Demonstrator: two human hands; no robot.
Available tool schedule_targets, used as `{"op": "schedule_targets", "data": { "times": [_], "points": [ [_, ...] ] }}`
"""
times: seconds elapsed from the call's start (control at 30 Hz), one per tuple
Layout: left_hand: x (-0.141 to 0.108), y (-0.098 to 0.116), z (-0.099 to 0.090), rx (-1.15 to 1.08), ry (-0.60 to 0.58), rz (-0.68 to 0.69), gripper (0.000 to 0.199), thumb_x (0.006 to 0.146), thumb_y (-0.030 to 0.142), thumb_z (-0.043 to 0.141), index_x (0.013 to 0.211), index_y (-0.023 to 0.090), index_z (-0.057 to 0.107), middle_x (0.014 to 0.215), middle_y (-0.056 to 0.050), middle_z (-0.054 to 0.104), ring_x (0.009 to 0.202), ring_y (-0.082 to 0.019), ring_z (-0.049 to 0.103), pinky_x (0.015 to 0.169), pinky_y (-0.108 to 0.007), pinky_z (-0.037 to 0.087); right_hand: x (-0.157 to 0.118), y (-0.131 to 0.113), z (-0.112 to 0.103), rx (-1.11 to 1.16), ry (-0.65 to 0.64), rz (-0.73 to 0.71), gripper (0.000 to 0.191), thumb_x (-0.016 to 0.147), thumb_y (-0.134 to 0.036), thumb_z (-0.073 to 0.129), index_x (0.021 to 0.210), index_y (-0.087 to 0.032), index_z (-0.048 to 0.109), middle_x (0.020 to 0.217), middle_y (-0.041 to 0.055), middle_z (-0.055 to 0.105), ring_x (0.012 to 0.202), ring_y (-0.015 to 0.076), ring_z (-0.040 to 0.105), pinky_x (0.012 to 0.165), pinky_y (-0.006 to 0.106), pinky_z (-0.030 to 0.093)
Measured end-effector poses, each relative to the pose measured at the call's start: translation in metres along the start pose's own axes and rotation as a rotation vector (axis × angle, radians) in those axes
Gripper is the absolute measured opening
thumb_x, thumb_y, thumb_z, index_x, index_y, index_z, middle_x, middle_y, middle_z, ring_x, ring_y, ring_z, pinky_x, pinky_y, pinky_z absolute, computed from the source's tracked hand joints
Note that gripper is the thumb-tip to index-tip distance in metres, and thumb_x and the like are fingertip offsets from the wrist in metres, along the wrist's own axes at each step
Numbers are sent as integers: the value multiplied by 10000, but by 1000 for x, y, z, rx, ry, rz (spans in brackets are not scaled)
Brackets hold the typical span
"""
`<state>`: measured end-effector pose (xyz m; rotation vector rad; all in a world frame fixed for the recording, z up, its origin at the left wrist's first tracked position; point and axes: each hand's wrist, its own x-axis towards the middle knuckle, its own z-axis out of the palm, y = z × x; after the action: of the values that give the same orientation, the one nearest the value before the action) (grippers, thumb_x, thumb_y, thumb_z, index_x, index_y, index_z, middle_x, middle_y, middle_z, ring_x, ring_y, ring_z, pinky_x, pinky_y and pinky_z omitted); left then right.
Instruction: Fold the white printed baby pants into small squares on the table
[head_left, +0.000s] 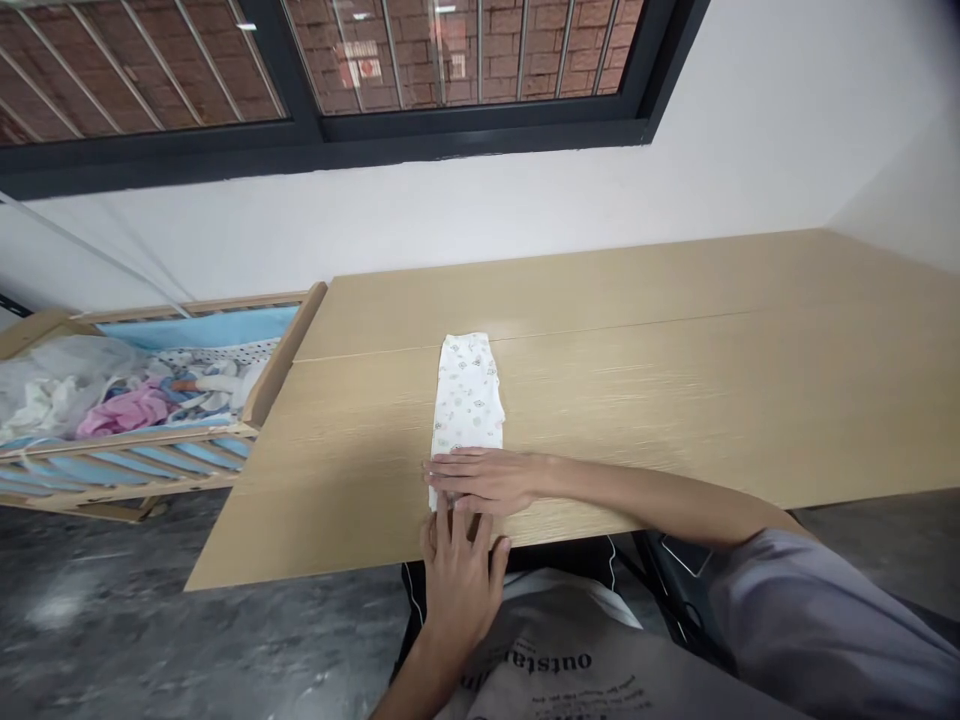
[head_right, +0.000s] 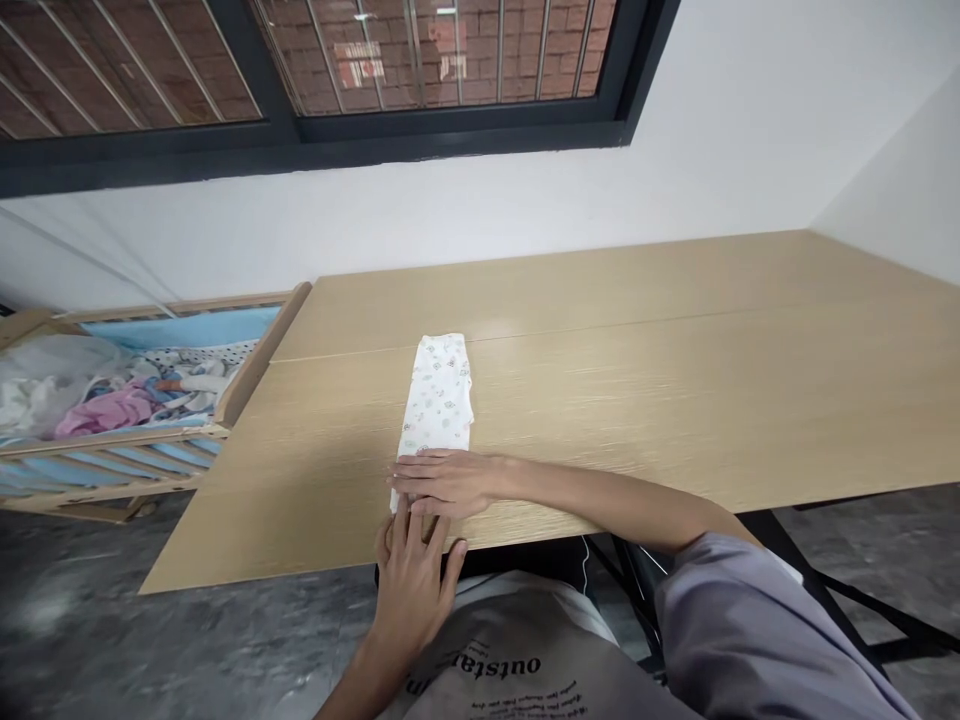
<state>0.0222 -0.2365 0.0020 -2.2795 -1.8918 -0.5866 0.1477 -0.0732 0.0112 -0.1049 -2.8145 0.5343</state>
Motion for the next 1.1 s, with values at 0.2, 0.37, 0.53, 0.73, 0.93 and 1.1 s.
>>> {"op": "schedule_targets", "data": {
  "times": [0.2, 0.37, 0.53, 0.73, 0.93, 1.1],
  "points": [
    [1, -2, -4, 49, -12, 32, 507, 967, 388, 560, 1467, 302, 535, 1523, -154, 509, 1433, -395, 409, 1048, -542, 417, 5, 38, -9, -10, -58, 100, 581, 1041, -430, 475, 1566, -198, 383, 1651, 130, 271, 1545, 263, 222, 1259, 485, 190],
    [0, -2, -6, 90, -46, 36, 563, 973, 395, 555, 1521, 306, 461, 1585, -145, 439, 1453, -394, 387, 1049, -539, 419, 16, 94, -35, 1, -58, 252, 591, 1021, -468, 504, 1565, -267, 391, 1670, 75, 223, 1548, 268, 213, 1269, 491, 132],
    [-2, -2, -4, 88, -49, 43, 552, 981, 398, 541, 1519, 303, 464, 1588, -146, 434, 1457, -389, 384, 1039, -521, 426, 25, 158, -59, -59, -63, 422, 626, 1021, -501, 465, 1585, -255, 353, 1683, 70, 174, 1563, 269, 142, 1271, 497, 56],
    [-3, -1, -2, 89, -6, 48, 584, 967, 412, 563, 1528, 298, 451, 1569, -154, 459, 1444, -389, 404, 1027, -511, 435, 32, 200, -74, -68, -63, 505, 661, 1043, -484, 352, 1615, -166, 262, 1691, 86, 134, 1572, 230, 90, 1273, 415, 44],
    [-1, -2, -7, 89, -21, 57, 579, 972, 377, 557, 1533, 295, 442, 1575, -138, 457, 1442, -371, 418, 1050, -501, 397, 34, 181, -81, -13, 46, 508, 629, 1046, -440, 378, 1596, -145, 305, 1679, 106, 199, 1564, 237, 150, 1275, 413, 94],
    [4, -22, -12, 37, 49, 84, 537, 990, 261, 513, 1522, 251, 450, 1528, -137, 519, 1413, -309, 471, 1101, -470, 303, 24, 103, -85, -7, 201, 433, 529, 1020, -392, 489, 1504, -179, 466, 1596, 136, 400, 1489, 280, 339, 1219, 477, 276]
  ]
}}
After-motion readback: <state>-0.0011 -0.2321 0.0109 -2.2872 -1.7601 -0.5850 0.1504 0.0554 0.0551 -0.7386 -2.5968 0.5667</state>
